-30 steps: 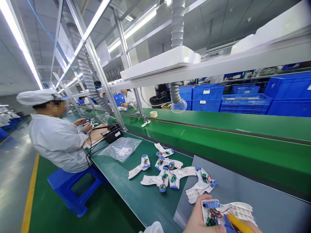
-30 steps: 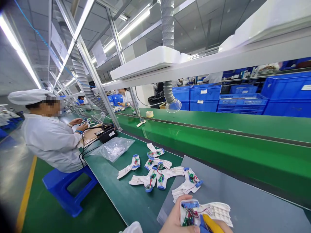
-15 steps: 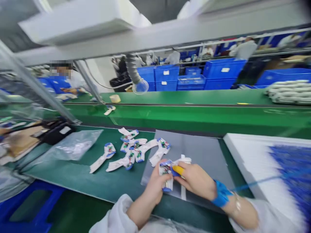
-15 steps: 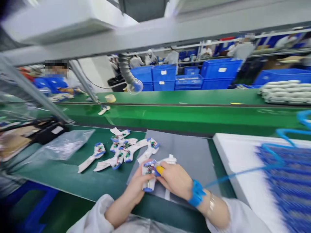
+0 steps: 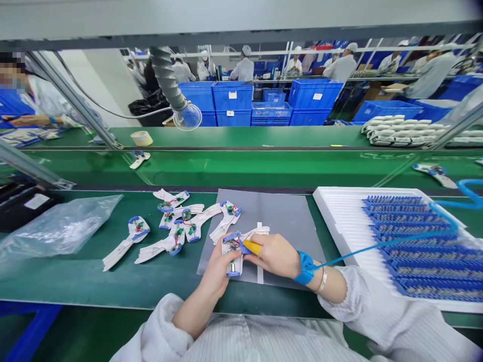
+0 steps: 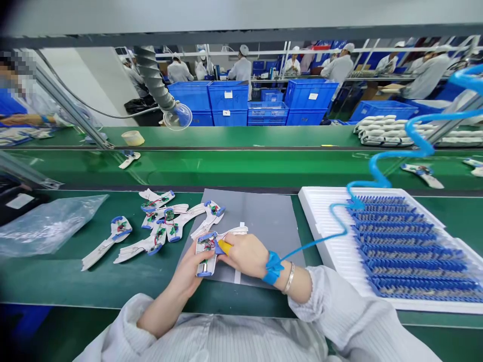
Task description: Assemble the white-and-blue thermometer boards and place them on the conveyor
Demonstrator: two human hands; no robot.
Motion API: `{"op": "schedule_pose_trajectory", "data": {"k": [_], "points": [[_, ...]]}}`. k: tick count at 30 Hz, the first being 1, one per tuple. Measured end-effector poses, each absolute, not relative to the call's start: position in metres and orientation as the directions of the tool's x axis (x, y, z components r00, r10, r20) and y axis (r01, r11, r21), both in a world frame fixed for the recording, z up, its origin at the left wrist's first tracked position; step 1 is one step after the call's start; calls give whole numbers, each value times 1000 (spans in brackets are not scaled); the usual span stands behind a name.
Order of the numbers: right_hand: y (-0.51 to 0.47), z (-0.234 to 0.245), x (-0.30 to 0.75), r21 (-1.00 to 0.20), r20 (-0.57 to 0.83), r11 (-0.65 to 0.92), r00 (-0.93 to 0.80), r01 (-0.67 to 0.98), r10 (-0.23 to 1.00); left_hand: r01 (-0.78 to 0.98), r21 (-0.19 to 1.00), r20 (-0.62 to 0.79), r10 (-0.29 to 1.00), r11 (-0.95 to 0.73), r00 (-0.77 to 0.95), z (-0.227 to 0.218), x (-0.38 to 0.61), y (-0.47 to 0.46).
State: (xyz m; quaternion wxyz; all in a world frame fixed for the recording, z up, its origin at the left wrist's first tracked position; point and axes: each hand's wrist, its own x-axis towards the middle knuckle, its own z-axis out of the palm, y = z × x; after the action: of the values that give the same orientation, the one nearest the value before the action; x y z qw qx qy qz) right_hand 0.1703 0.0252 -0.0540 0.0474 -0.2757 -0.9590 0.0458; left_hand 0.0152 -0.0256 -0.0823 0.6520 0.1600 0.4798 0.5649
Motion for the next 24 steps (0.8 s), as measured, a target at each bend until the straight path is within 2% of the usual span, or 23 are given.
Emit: {"op": "schedule_pose_trajectory", "data": {"k": [3,5,7,10,11,13,16,19,21,24], "points": [[22,-53,164,-44,46,833,-831,552,554,-560,775,-433,891,293,-133,-88,17,-25],[22,-51,163,-53,89,828,-823,559,561,-557,785,-420,894,272,-156,-89,17,-25],[25,-47,166,-130,197,818,-794,560,575,-561,791,-397,902,244,-168,-88,16,-25],[33,-44,177,-401,345,728,-644,556,682,-535,817,-358,916,215,-179,-84,14,-26],[36,-45,181,-513,325,671,-602,536,729,-516,829,-351,920,218,-175,-82,13,-26],[41,-51,187,-725,172,498,-575,475,800,-475,848,-343,927,234,-155,-81,13,-27],[56,-65,191,-918,-77,167,-575,359,815,-431,869,-326,936,243,-131,-87,15,-25],[88,-80,195,-970,-174,-81,-423,228,889,-343,923,-247,952,174,-182,-98,11,-21],[117,-85,200,-975,-185,-142,-273,170,944,-143,983,-142,966,112,-218,-107,2,-15],[151,-90,200,-978,-180,-163,-137,126,974,157,986,-17,975,54,-223,-118,-17,-7]]}}
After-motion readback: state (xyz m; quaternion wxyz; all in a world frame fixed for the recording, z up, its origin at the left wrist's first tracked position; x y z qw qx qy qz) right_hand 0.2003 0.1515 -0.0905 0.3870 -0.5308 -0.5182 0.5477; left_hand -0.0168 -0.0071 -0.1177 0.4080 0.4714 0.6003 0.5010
